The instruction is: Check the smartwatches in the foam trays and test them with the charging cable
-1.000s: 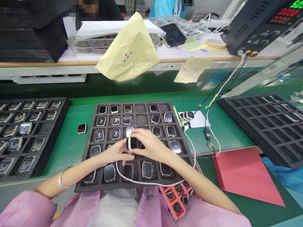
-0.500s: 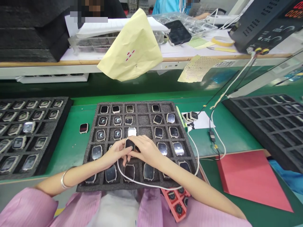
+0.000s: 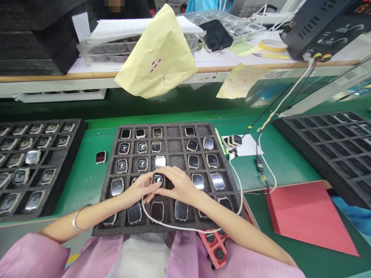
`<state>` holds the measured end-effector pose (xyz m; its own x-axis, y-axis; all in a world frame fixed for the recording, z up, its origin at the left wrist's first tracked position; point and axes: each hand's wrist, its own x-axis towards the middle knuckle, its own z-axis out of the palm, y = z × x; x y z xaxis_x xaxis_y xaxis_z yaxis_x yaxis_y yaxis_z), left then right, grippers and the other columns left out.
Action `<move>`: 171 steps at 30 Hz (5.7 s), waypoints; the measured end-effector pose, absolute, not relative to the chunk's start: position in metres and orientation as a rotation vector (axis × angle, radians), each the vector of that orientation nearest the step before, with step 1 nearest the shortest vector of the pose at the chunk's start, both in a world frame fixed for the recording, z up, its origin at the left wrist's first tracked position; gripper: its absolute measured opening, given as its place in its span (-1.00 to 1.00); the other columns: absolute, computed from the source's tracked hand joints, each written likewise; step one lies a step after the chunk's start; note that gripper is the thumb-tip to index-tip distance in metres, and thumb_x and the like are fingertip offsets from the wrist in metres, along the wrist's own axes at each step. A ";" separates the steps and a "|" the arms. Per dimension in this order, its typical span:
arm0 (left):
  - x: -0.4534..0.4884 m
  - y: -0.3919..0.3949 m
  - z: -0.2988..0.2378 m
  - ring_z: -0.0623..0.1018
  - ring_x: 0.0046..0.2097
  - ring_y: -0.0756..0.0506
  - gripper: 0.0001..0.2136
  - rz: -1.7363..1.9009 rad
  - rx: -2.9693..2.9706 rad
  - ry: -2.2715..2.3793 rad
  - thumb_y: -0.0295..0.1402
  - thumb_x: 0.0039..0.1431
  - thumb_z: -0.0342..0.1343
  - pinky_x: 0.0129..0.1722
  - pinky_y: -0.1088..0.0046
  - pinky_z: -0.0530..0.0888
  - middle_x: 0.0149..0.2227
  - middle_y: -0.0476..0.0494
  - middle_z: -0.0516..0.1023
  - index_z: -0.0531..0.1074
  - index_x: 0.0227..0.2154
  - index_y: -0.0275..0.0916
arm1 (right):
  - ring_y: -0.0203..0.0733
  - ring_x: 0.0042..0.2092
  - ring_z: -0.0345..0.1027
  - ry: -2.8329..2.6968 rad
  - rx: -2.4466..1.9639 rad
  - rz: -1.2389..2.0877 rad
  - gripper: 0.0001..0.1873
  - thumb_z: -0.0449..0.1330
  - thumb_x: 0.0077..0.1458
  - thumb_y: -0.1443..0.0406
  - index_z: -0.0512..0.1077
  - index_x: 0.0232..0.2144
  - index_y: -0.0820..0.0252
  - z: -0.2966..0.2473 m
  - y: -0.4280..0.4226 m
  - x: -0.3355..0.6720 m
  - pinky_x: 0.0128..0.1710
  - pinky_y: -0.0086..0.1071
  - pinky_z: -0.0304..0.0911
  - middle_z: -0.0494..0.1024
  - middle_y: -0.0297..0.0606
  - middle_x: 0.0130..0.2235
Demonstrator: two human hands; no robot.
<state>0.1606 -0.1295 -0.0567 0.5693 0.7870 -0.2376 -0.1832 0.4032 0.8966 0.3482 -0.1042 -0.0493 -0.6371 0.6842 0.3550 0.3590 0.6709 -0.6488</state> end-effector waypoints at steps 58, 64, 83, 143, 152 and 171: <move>0.186 -0.120 -0.054 0.29 -0.74 0.09 -0.56 0.625 0.957 0.722 -0.03 -0.03 0.25 -0.79 0.66 0.21 -0.68 0.13 0.33 0.31 -0.29 -0.30 | 0.01 -0.12 0.42 -2.461 -0.988 0.499 -0.72 0.26 0.12 0.21 0.35 -0.15 0.20 -0.025 -0.109 0.374 -0.15 -0.16 0.28 0.53 -0.14 -0.20; 0.183 -0.121 -0.058 0.21 -0.77 0.11 -0.56 0.600 1.013 0.704 -0.04 0.06 0.19 -0.80 0.67 0.13 -0.74 0.17 0.27 0.31 -0.20 -0.32 | 0.01 -0.12 0.40 -2.392 -0.913 0.488 -0.72 0.21 0.16 0.22 0.34 -0.10 0.20 -0.028 -0.112 0.374 -0.13 -0.12 0.31 0.52 -0.11 -0.18; 0.188 -0.125 -0.066 0.43 -0.47 0.03 -0.56 0.661 1.181 0.710 -0.05 0.12 0.14 -0.50 0.53 0.37 -0.38 -0.04 0.43 0.30 -0.11 -0.30 | -0.02 -0.14 0.40 -2.365 -0.868 0.531 -0.65 0.24 0.14 0.18 0.37 -0.07 0.21 -0.024 -0.113 0.385 -0.14 -0.13 0.32 0.52 -0.11 -0.16; 0.217 -0.115 -0.055 0.33 -0.77 0.04 -0.54 0.520 1.008 0.575 -0.07 0.11 0.15 -0.79 0.63 0.22 -0.73 0.10 0.40 0.23 -0.13 -0.35 | 0.02 -0.10 0.37 -2.234 -0.988 0.588 -0.55 0.31 0.09 0.11 0.33 -0.04 0.14 -0.041 -0.122 0.406 -0.08 -0.08 0.24 0.51 -0.13 -0.15; 0.214 -0.117 -0.059 0.32 -0.76 0.06 -0.51 0.499 1.047 0.602 -0.06 0.13 0.15 -0.79 0.65 0.24 -0.72 0.13 0.37 0.24 -0.06 -0.35 | 0.02 -0.13 0.39 -2.207 -0.951 0.551 -0.50 0.33 0.06 0.09 0.33 -0.03 0.16 -0.045 -0.126 0.406 -0.12 -0.08 0.30 0.51 -0.11 -0.17; 0.217 -0.126 -0.059 0.25 -0.74 0.13 -0.62 0.521 1.146 0.642 -0.07 0.14 0.12 -0.79 0.66 0.17 -0.66 0.21 0.24 0.24 -0.21 -0.29 | -0.04 -0.20 0.39 -2.256 -0.900 0.507 -0.55 0.23 0.13 0.03 0.35 -0.04 0.17 -0.038 -0.131 0.409 -0.17 -0.13 0.30 0.51 -0.13 -0.21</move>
